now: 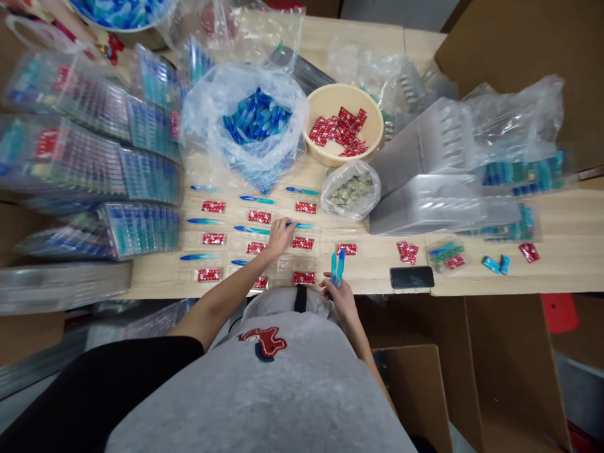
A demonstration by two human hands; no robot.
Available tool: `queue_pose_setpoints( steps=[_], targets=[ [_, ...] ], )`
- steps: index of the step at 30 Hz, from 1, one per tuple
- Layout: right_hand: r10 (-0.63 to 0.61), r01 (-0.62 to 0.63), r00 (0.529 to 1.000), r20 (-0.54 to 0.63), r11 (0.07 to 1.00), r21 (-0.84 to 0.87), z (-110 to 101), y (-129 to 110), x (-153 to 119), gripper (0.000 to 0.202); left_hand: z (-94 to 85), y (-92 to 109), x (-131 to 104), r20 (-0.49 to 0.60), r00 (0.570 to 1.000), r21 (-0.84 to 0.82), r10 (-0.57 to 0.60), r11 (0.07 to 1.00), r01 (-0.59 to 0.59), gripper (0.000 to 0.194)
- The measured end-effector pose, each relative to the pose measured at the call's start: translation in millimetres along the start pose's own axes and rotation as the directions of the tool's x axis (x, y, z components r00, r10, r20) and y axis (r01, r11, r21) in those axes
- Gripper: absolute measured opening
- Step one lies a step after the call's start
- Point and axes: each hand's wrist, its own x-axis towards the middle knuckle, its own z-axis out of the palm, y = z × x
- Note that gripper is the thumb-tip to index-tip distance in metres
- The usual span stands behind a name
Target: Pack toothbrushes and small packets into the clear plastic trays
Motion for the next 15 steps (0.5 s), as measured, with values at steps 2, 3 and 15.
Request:
queue_pose_setpoints(
  steps=[2, 3, 15],
  targets=[
    [-0.009, 0.01, 0.999, 0.043, 0.999, -0.032, 1.3, -2.0, 2.6, 0.074, 2.8, 10.6, -12.6, 0.026, 0.998, -0.131, -0.049, 0.99, 0.052, 0.044],
    [-0.01, 0.013, 0.998, 0.069, 0.999, -0.046, 1.6, -2.8, 4.1, 0.072, 4.4, 17.2, -21.7, 0.087, 0.994, -0.214, -0.061, 0.974, 0.078, 0.042],
    [0.072, -0.081, 0.96, 0.269, 0.996, 0.022, -1.4, -4.9, 16.1, 0.073, 25.0, 50.1, -90.3, 0.421, 0.906, -0.754, -0.03, 0.544, 0.368, 0.046]
  ],
)
